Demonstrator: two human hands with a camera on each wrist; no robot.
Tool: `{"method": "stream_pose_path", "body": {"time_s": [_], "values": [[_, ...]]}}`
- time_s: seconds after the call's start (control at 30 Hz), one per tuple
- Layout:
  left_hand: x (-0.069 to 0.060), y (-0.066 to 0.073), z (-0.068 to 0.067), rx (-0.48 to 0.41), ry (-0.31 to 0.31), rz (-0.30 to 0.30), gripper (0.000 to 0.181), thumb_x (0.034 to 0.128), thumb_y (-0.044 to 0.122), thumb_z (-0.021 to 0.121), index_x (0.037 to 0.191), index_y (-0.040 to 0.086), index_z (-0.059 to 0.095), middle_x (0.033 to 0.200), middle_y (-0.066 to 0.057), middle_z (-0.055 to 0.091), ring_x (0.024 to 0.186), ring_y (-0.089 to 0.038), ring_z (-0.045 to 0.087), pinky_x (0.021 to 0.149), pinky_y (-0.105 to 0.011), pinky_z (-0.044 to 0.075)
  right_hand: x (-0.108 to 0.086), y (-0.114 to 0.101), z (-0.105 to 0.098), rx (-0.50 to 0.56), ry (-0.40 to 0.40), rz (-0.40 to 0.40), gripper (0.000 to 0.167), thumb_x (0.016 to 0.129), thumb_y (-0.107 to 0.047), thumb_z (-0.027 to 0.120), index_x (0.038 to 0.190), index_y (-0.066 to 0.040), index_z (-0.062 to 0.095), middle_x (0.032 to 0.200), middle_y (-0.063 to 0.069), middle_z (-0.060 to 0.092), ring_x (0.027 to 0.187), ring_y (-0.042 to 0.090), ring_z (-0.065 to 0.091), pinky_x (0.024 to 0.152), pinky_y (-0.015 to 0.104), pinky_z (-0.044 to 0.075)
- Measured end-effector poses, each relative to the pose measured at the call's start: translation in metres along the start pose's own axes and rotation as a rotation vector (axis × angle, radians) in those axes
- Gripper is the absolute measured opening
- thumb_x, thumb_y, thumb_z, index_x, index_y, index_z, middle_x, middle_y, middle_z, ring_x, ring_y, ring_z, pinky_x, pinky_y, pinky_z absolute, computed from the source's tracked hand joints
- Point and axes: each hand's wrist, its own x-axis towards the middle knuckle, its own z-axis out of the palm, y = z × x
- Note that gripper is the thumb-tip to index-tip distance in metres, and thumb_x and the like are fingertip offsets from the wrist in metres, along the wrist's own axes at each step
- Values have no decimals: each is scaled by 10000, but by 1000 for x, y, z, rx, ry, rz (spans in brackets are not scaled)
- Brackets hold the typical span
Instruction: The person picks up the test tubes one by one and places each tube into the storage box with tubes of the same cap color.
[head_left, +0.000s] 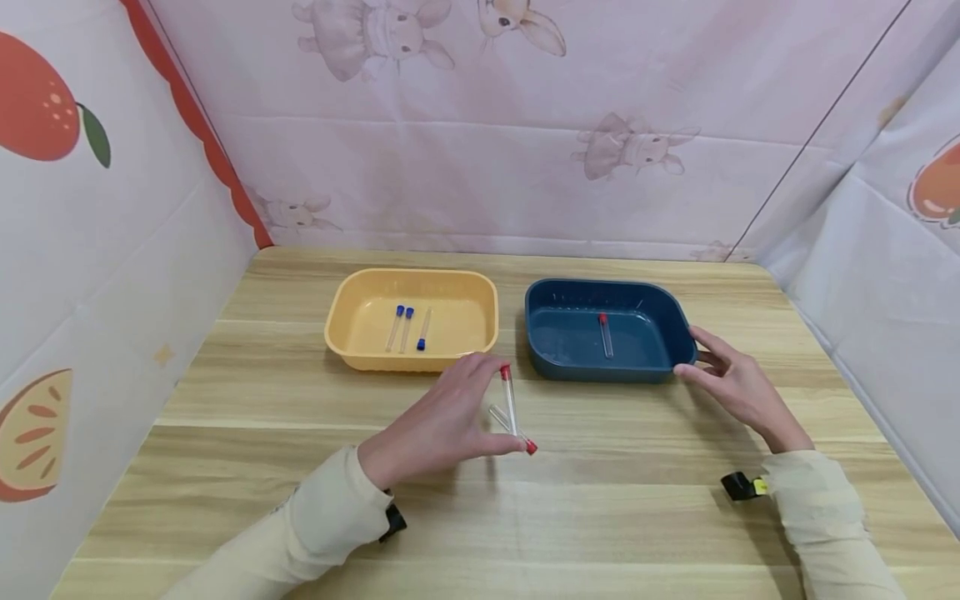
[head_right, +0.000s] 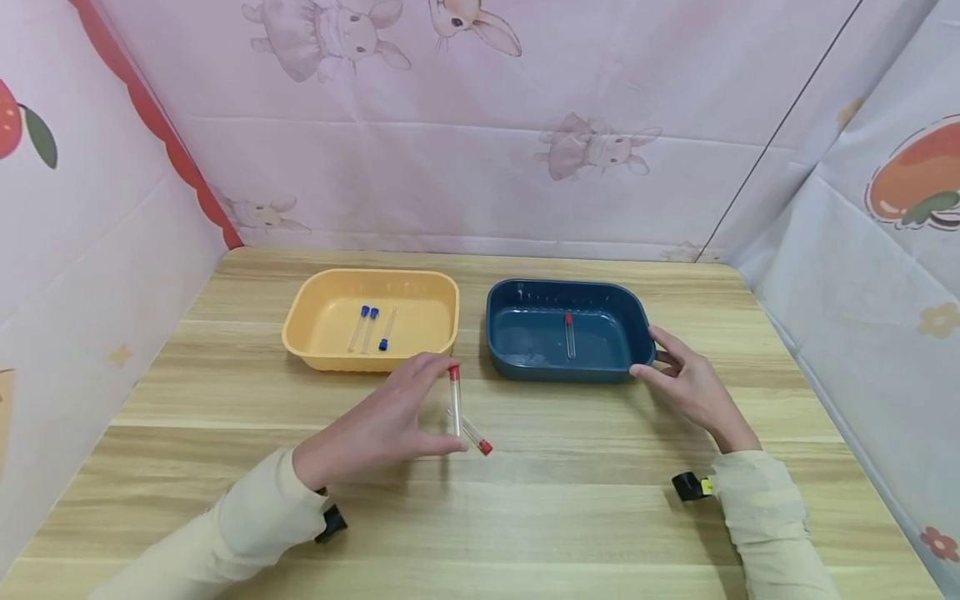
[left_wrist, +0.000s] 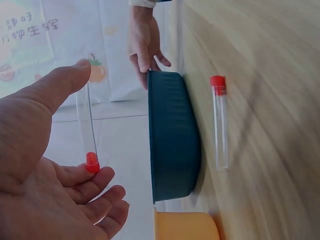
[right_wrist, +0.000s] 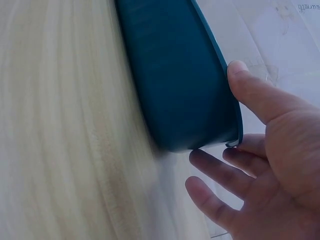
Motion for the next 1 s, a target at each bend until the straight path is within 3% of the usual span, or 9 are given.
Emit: {"method": "stream_pose_path", "body": {"time_s": [0.3, 0.67, 1.0], "values": [[18, 8, -4, -30, 8, 7, 922, 814, 522, 860, 1520, 99, 444, 1456, -8, 478, 1304, -171, 450, 1129, -405, 398, 0, -2, 0, 8, 2, -1, 797, 1009, -320, 701, 1638, -76, 276, 1616, 289, 313, 1305, 516, 516, 799, -1, 411], [41, 18, 0, -56, -15, -34, 962, 823, 538, 845, 1565, 110, 407, 1555, -30, 421, 1384, -204, 420, 1152, -436, 399, 0, -4, 2, 0, 13, -21, 783, 1005, -314, 706, 1628, -64, 302, 1607, 287, 332, 1286, 525, 528, 799, 1, 415], [66, 21, 2, -60, 6, 11, 947, 836, 483, 855, 1561, 88, 391, 1532, -55, 439, 1337, -201, 445, 1113, -408, 448, -2, -4, 1, 7, 9, -13, 787, 1006, -313, 705, 1628, -57, 296, 1599, 300, 338, 1284, 521, 531, 798, 4, 421]]}}
